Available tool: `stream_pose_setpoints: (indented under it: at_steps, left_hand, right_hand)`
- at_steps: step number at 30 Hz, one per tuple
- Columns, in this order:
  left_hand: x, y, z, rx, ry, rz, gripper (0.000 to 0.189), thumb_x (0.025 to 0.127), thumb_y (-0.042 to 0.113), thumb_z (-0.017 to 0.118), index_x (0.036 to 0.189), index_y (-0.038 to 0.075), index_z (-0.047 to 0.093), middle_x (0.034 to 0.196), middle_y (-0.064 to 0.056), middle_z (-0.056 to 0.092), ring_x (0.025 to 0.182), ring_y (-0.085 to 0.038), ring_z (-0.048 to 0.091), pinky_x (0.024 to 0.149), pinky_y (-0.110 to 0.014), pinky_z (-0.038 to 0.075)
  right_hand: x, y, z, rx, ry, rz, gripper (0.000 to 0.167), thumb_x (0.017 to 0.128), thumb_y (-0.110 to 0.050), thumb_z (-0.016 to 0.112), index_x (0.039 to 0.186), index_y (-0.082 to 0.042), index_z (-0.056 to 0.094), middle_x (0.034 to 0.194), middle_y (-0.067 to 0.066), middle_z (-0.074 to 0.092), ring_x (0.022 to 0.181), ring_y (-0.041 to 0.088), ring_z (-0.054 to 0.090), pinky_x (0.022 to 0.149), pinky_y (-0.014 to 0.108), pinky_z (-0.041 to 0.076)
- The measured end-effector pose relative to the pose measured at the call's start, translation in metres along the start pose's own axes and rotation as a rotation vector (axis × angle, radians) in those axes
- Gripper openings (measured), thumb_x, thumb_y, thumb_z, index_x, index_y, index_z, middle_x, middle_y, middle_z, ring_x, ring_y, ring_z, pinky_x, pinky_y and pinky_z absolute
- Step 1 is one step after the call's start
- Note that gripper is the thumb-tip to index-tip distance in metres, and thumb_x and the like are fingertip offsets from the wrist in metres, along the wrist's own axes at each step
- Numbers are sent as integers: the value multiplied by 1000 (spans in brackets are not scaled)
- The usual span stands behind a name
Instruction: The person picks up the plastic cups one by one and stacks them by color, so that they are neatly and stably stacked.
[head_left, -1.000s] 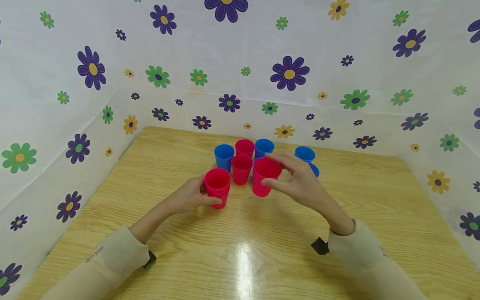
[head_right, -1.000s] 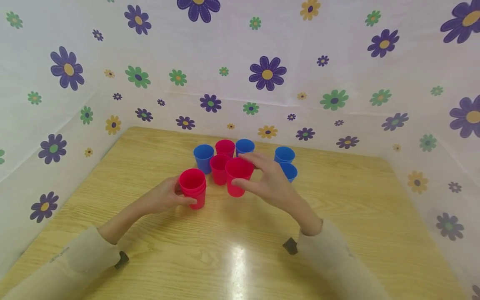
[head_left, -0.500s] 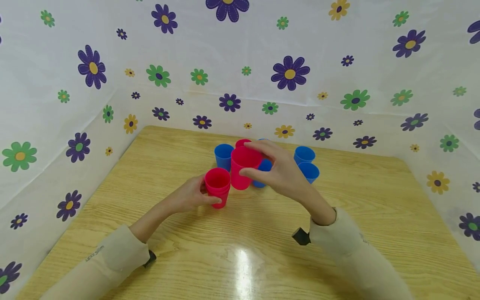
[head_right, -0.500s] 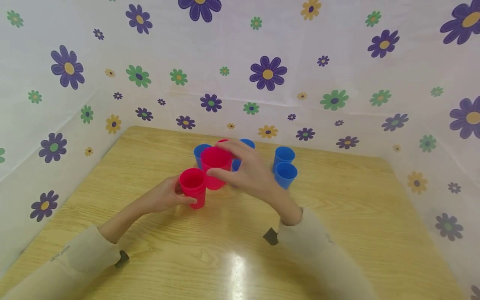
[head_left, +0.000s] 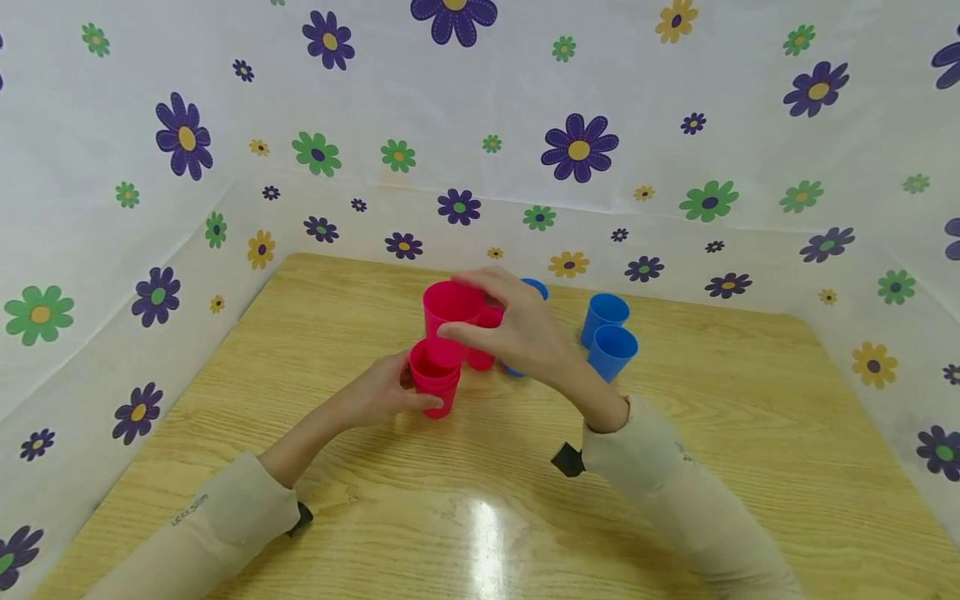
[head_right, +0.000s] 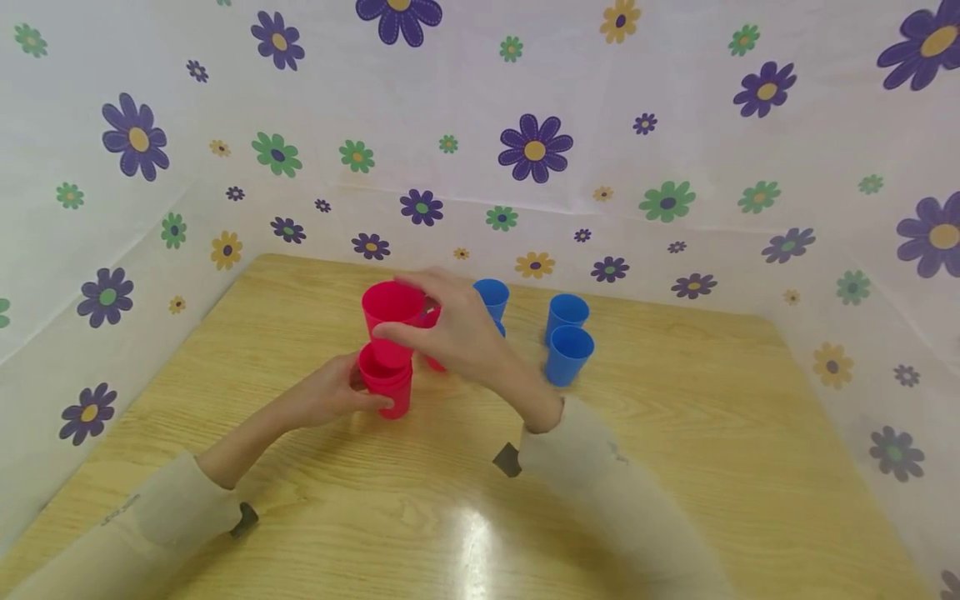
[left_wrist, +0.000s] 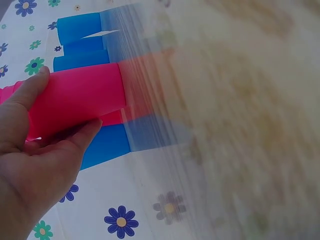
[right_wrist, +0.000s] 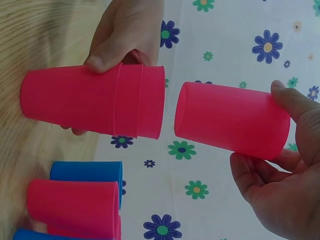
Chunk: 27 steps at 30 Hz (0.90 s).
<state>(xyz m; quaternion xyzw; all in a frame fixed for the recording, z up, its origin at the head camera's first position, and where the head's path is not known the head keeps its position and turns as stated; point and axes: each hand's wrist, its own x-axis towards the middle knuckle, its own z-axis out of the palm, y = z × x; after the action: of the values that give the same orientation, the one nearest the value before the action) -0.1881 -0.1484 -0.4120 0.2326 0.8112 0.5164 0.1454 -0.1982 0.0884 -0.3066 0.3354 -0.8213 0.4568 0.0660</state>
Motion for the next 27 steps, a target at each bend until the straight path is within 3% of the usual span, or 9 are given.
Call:
stream_pose_setpoints:
  at_steps: [6, 13, 19, 27]
  left_hand:
    - [1, 0, 0, -10, -11, -10, 55, 92, 10, 80, 139, 0, 52, 127, -10, 66, 112, -25, 65, 101, -40, 53]
    - [0, 0, 0, -8, -18, -9, 55, 93, 12, 79, 138, -1, 52, 125, -10, 67, 109, -24, 66, 97, -35, 55]
    - [0, 0, 1, 9, -4, -22, 57, 93, 14, 80, 140, -1, 51, 125, -11, 67, 108, -24, 65, 97, -38, 55]
    - [0, 0, 1, 20, 10, -39, 60, 92, 15, 80, 141, -1, 50, 127, -13, 66, 111, -27, 64, 100, -41, 54]
  right_hand:
    - [3, 6, 10, 32, -7, -42, 59, 88, -20, 85, 140, -3, 62, 132, 11, 64, 111, 23, 62, 86, 47, 60]
    - [1, 12, 18, 54, -35, -26, 62, 87, -21, 86, 141, -4, 61, 135, 10, 64, 112, 23, 63, 83, 38, 61]
    - [-7, 24, 24, 32, -89, -18, 63, 87, -22, 86, 140, -1, 60, 136, 12, 63, 118, 27, 60, 94, 51, 57]
    - [-16, 41, 17, -19, -39, 18, 48, 95, -20, 77, 136, -1, 64, 131, 12, 66, 113, 30, 64, 90, 44, 58]
